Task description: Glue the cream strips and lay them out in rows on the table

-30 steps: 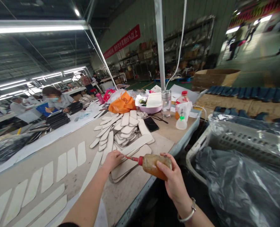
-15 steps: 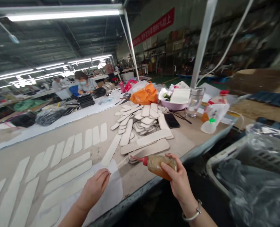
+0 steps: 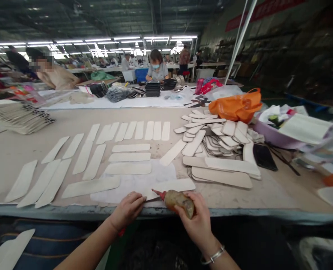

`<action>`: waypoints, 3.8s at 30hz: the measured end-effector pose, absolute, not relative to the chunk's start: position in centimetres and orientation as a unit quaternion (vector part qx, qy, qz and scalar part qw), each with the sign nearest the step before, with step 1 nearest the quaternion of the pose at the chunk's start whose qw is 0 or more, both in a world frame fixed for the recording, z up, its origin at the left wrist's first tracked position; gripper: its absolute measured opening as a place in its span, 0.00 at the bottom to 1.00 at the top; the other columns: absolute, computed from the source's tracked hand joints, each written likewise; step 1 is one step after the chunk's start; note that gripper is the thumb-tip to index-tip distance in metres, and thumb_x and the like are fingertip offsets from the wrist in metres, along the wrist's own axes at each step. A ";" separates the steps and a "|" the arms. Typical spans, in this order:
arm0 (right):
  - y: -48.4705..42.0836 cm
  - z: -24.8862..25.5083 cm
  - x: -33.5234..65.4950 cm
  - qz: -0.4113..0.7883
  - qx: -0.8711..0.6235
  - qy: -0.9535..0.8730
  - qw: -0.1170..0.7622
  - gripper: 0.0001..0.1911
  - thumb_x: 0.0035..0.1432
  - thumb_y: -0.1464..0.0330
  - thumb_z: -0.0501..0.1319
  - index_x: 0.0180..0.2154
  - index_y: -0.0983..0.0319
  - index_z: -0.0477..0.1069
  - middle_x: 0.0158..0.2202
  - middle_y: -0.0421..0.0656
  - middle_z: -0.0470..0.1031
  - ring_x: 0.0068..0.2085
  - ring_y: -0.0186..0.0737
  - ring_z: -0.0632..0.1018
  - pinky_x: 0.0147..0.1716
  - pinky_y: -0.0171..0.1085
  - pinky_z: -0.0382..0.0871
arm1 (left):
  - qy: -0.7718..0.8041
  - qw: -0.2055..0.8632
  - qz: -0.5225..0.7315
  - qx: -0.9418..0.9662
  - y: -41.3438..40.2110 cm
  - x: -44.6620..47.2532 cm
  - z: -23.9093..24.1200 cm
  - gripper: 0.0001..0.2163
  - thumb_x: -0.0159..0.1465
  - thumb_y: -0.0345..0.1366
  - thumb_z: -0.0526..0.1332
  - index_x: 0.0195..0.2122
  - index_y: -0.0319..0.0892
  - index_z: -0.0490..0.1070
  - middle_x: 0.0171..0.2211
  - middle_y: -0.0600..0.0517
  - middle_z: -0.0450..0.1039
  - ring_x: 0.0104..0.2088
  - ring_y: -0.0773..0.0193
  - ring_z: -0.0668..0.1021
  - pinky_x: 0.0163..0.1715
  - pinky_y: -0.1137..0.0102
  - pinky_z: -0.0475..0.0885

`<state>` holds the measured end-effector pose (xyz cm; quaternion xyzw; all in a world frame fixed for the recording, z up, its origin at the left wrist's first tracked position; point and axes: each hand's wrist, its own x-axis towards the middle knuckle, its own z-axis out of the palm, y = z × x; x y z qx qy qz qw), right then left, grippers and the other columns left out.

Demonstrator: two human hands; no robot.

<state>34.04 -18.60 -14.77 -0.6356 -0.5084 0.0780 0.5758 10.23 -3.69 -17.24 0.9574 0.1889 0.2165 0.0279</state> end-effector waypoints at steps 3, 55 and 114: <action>-17.9 -14.8 33.1 0.079 -0.632 -0.539 0.551 0.17 0.53 0.71 0.64 0.45 0.58 0.65 0.41 0.46 0.69 0.43 0.45 0.71 0.42 0.46 0.70 | 0.175 0.044 0.213 0.960 -3.6 9.9 -17.6 0.13 0.62 0.27 0.55 0.48 0.41 0.67 0.35 0.47 0.71 0.35 0.64 0.72 0.36 0.69 0.73; -17.9 -14.0 31.6 0.095 -0.632 -0.591 0.492 0.15 0.54 0.70 0.62 0.45 0.58 0.65 0.38 0.45 0.69 0.40 0.45 0.72 0.40 0.44 0.71 | 0.177 0.101 0.254 0.945 -4.2 10.1 -17.1 0.05 0.61 0.27 0.56 0.33 0.40 0.71 0.30 0.49 0.72 0.31 0.65 0.71 0.33 0.68 0.71; -23.9 -14.1 42.0 -0.122 -0.769 -0.443 0.445 0.14 0.53 0.64 0.65 0.42 0.60 0.68 0.38 0.45 0.71 0.39 0.44 0.73 0.40 0.44 0.70 | 0.161 0.118 0.258 0.945 -3.7 10.6 -17.5 0.05 0.60 0.25 0.58 0.36 0.41 0.68 0.30 0.50 0.70 0.32 0.66 0.72 0.34 0.70 0.70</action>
